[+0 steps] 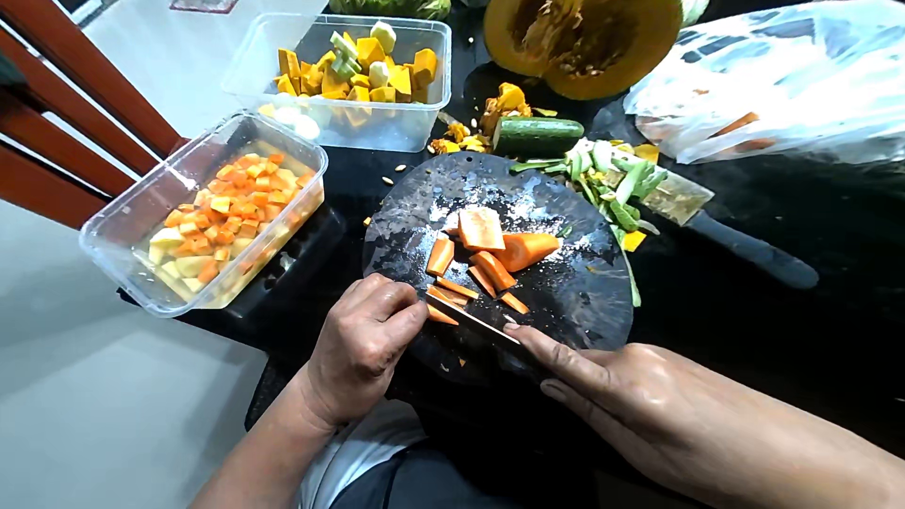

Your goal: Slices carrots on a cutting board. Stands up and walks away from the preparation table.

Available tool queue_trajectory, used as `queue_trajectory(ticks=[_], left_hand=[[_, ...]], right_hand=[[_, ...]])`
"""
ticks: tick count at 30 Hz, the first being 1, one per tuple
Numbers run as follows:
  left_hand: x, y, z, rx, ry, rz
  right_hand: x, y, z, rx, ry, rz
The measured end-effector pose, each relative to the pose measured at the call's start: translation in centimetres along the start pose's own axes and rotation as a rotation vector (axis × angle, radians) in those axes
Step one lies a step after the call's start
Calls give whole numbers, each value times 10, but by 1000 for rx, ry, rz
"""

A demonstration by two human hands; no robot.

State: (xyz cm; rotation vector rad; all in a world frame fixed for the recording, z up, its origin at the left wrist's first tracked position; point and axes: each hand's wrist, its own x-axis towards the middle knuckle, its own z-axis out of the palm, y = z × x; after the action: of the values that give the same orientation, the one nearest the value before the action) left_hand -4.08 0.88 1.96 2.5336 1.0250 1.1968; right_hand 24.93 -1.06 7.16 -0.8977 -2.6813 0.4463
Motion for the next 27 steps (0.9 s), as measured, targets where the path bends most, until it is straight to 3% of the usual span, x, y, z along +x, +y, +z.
queue_trajectory(ticks=[11, 15, 19, 27], left_hand=[[0, 1, 3, 2, 25, 5], [0, 1, 5, 21, 27, 10], [-1, 1, 2, -1, 17, -9], [0, 2, 2, 50, 11, 15]], right_hand=[[14, -4, 2, -160, -56, -39], [26, -2, 10, -102, -52, -14], [16, 5, 6, 125, -96, 78], [1, 0, 4, 12, 5, 5]])
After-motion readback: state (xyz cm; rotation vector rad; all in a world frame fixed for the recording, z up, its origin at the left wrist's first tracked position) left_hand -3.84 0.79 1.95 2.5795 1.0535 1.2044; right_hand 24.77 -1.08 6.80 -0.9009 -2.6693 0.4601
